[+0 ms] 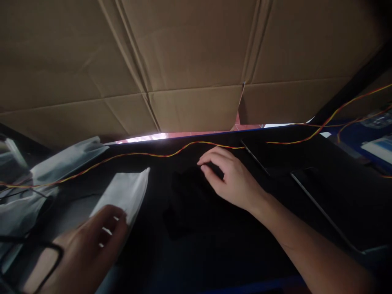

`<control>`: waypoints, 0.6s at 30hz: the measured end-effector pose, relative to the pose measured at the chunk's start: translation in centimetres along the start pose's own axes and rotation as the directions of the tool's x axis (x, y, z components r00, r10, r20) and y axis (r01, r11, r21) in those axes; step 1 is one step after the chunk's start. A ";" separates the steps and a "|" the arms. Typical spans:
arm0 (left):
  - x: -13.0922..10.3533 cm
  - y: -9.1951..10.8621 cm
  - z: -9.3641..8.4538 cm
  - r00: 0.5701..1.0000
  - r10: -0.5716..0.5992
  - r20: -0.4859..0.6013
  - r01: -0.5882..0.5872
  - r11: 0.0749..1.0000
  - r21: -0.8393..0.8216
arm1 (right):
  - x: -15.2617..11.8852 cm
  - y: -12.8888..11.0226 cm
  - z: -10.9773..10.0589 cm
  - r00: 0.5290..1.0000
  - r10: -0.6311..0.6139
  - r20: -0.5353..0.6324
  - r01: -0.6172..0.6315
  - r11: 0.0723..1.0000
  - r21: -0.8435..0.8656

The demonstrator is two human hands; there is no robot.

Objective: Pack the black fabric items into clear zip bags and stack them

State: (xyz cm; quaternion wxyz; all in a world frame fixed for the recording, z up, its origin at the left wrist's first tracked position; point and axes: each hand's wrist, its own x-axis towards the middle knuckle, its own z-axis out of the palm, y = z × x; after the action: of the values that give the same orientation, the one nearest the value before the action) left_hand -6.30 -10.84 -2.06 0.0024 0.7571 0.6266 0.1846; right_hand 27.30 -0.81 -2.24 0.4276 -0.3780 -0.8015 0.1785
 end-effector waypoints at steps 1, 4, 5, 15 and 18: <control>0.7 1.7 0.0 0.999 0.034 -0.008 -0.034 0.999 0.004 | -0.1 -0.4 0.2 0.997 -0.057 0.044 0.057 0.998 -0.001; 3.1 6.2 -0.4 0.992 0.125 0.001 -0.124 0.992 -0.037 | -0.6 -1.6 1.0 0.949 -0.272 0.162 0.279 0.960 -0.023; 4.0 7.3 -0.6 0.988 0.157 0.006 -0.156 0.984 -0.082 | -0.8 -1.9 1.3 0.932 -0.324 0.165 0.335 0.941 -0.041; 11.6 6.5 -1.7 0.814 0.580 0.019 -0.543 0.773 -0.328 | -0.4 -0.9 0.7 0.957 -0.245 0.152 0.247 0.969 0.007; 12.1 4.0 -0.7 0.740 0.672 -0.025 -0.646 0.700 -0.304 | -0.3 -0.7 0.8 0.967 -0.201 0.155 0.186 0.977 0.106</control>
State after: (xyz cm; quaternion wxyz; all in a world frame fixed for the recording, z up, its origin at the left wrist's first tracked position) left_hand -0.93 -0.40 2.83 0.0755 0.9293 0.2787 0.2303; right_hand 26.48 -1.48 -2.44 0.3919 -0.2620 -0.8583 0.2025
